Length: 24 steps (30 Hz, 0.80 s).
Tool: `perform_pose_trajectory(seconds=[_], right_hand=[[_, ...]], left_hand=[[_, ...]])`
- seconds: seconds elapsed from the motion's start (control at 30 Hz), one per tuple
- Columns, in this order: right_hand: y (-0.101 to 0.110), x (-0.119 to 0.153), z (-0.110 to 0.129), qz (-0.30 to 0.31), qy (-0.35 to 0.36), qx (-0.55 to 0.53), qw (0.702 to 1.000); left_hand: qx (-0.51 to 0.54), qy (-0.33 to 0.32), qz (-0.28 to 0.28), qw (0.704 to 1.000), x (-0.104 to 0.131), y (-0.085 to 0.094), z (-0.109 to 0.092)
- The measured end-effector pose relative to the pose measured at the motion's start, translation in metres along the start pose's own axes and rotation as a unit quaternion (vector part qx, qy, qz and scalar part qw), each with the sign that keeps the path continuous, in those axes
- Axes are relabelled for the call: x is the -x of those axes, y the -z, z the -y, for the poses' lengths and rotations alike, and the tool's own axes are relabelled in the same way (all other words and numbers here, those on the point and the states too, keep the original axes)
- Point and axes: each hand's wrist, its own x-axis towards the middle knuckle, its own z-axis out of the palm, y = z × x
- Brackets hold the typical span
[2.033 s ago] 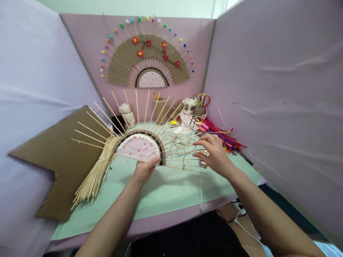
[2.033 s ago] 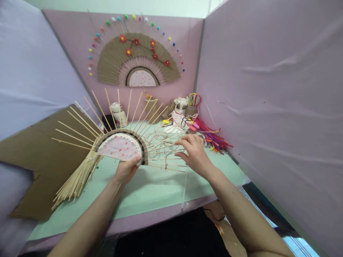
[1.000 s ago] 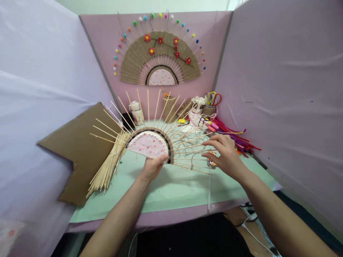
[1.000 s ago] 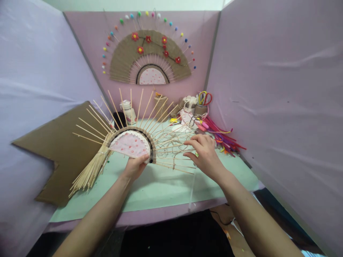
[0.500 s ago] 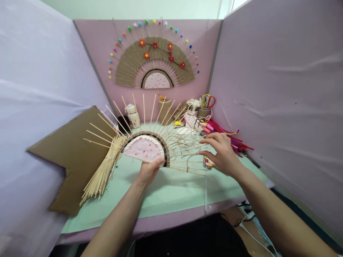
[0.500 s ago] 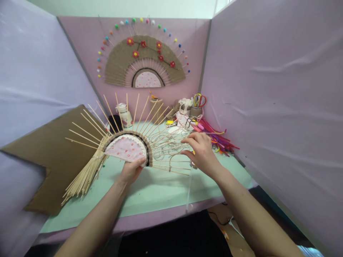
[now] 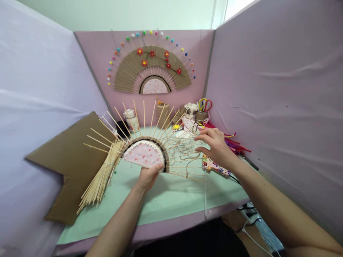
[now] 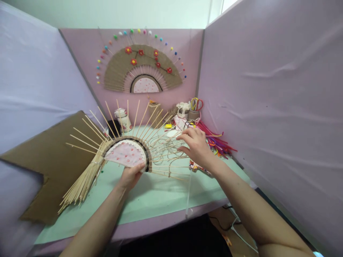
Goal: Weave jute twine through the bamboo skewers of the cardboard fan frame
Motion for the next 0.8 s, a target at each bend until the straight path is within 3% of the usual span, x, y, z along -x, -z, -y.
perform_pose_trajectory(seconds=[0.8], right_hand=[[-0.0055,-0.0084,-0.0006,0.0,0.006,-0.002,1.0]], left_hand=[[0.0,-0.009,0.019,1.0,0.0031,-0.0019,-0.0047]])
